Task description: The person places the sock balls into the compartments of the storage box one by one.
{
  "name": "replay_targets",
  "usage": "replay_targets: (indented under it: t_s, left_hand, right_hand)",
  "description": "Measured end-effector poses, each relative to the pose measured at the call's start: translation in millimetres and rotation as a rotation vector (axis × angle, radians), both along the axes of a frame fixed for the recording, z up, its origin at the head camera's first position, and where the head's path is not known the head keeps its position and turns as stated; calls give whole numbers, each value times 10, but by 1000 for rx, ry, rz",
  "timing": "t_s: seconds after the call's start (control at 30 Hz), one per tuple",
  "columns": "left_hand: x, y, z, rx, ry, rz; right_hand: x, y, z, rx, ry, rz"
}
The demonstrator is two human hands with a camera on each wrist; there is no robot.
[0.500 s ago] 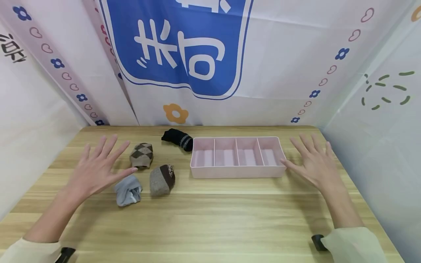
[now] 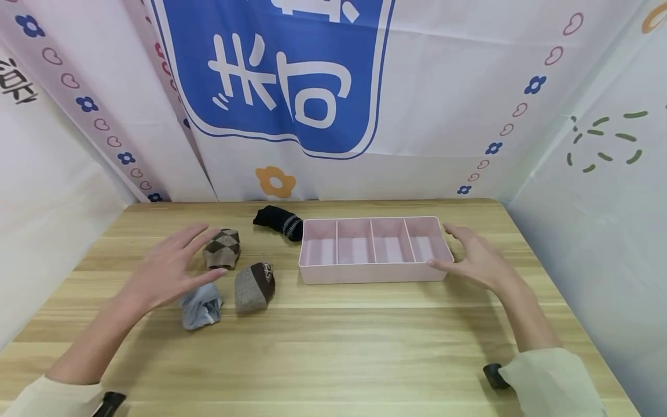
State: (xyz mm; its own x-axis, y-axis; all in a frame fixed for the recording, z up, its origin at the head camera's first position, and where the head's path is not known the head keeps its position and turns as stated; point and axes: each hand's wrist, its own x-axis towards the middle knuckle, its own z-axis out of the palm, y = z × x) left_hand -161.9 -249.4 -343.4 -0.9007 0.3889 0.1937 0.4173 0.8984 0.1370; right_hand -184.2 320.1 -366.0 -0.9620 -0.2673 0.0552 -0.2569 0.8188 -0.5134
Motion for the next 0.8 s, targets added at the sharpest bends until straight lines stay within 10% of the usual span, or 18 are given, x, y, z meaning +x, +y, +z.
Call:
replay_targets:
  t_s: [0.4, 0.8]
  left_hand:
    - [-5, 205, -134, 285, -153, -175]
    - [-33, 332, -237, 300, -297, -260]
  right_hand:
    - [-71, -27, -89, -161, -40, 26]
    - [-128, -20, -97, -220, -100, 26]
